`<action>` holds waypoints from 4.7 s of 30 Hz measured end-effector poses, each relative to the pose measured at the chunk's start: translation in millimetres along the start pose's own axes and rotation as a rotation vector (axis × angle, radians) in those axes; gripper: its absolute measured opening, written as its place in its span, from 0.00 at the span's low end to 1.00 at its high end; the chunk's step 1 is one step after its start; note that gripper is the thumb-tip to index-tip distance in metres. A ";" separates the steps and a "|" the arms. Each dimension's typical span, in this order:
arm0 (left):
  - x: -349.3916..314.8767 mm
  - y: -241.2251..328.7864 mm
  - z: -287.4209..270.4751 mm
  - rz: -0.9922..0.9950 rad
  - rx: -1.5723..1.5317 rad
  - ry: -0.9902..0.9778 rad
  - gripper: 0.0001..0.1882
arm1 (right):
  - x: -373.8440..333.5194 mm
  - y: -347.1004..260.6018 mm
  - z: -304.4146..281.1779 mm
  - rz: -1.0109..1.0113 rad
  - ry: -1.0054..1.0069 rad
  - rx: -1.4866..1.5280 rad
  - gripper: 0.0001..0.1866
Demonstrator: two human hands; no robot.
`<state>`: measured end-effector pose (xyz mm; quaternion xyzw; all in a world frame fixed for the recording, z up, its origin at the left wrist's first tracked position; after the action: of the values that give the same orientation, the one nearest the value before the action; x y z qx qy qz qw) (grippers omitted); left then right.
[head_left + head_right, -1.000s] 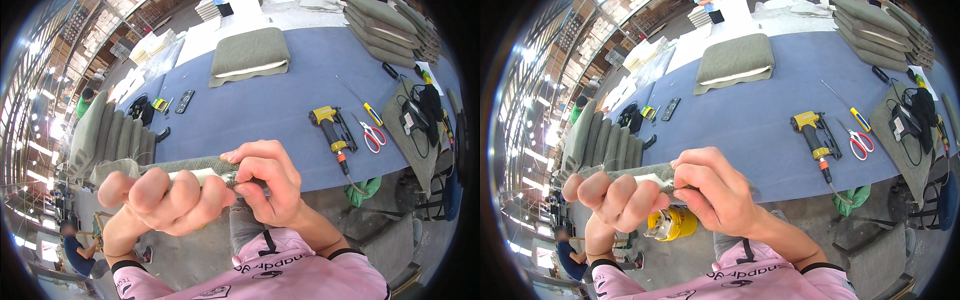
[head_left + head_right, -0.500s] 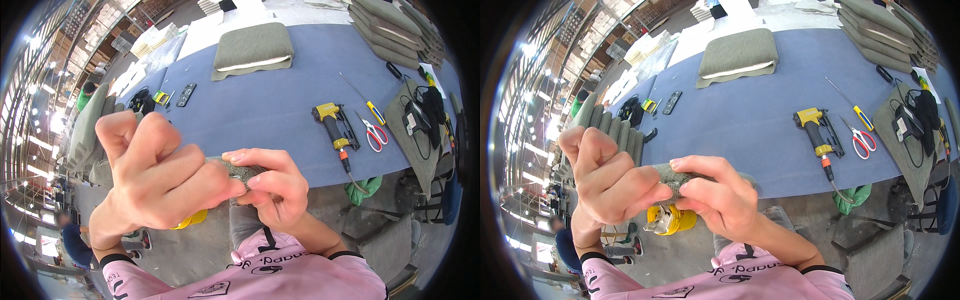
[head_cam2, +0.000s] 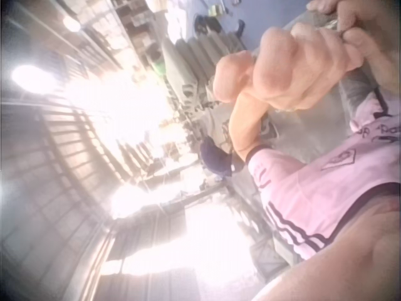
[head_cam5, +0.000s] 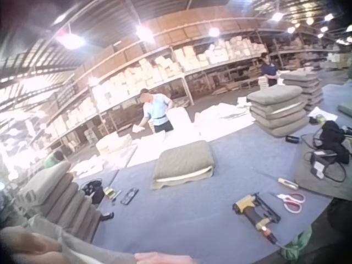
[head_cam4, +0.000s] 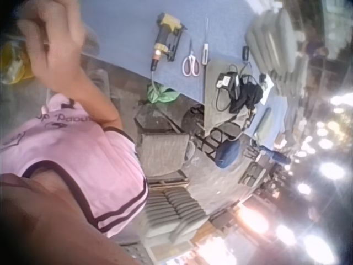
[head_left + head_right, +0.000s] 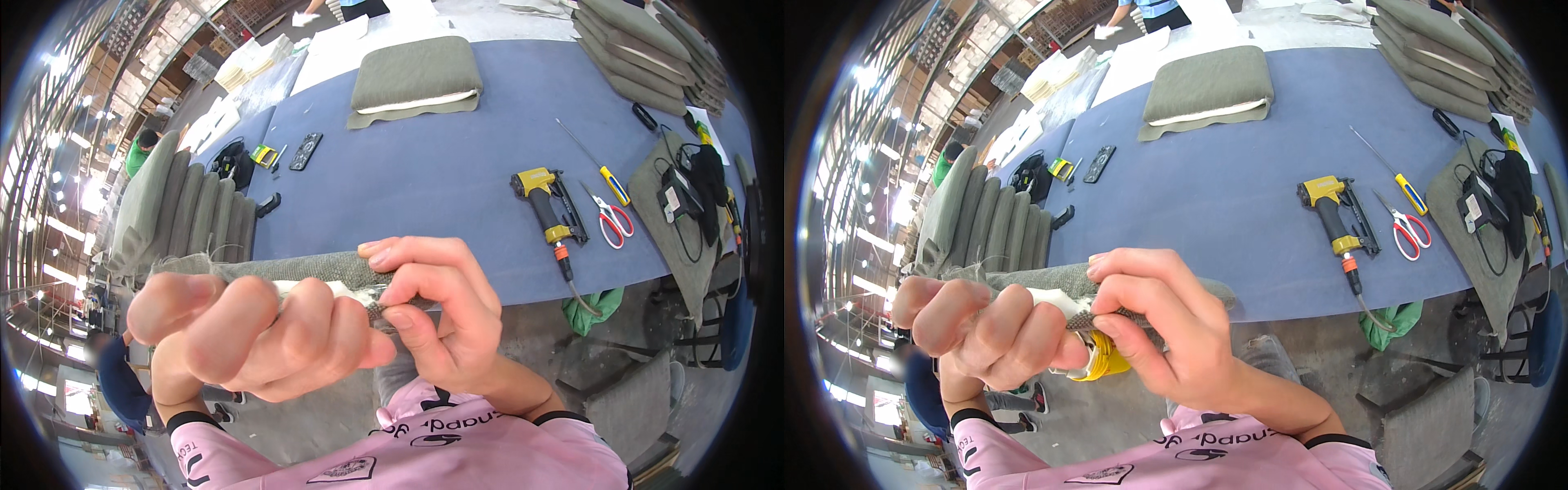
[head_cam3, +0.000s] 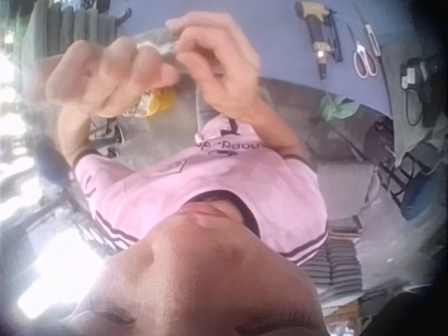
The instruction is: The person trims excess fabric from a cushion using scissors, folds the edges, and secures the fabric with a staple gun. They then use a utility knife to trim the edges and stack the finished cushion with others.
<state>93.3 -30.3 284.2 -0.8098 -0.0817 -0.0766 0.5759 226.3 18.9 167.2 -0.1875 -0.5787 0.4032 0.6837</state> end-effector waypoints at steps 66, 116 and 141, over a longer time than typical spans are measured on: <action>-25.9 -3.1 150.5 -0.738 -2.237 -0.860 0.25 | 28.0 57.2 -106.7 0.350 0.128 -0.317 0.04; -30.6 -7.7 217.1 -0.520 -2.145 -0.791 0.40 | 156.9 -94.2 -80.5 -0.169 -0.162 -0.491 0.17; -23.7 12.8 201.7 -0.540 -2.264 -0.481 0.32 | 158.7 -36.2 -2.1 0.350 -0.636 -0.522 0.20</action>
<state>79.1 155.1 201.7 -0.8083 -0.2418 -0.0701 -0.5322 241.2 119.4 294.4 -0.3158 -0.8020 0.3907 0.3231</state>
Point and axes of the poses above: each hand's wrist, its own x-axis towards the middle knuckle, its own z-axis out of the palm, y = z × x, the point moved 6 cm from there along x, towards the middle knuckle, and after that the axes turned 13 degrees about z, right-handed, at the moved point
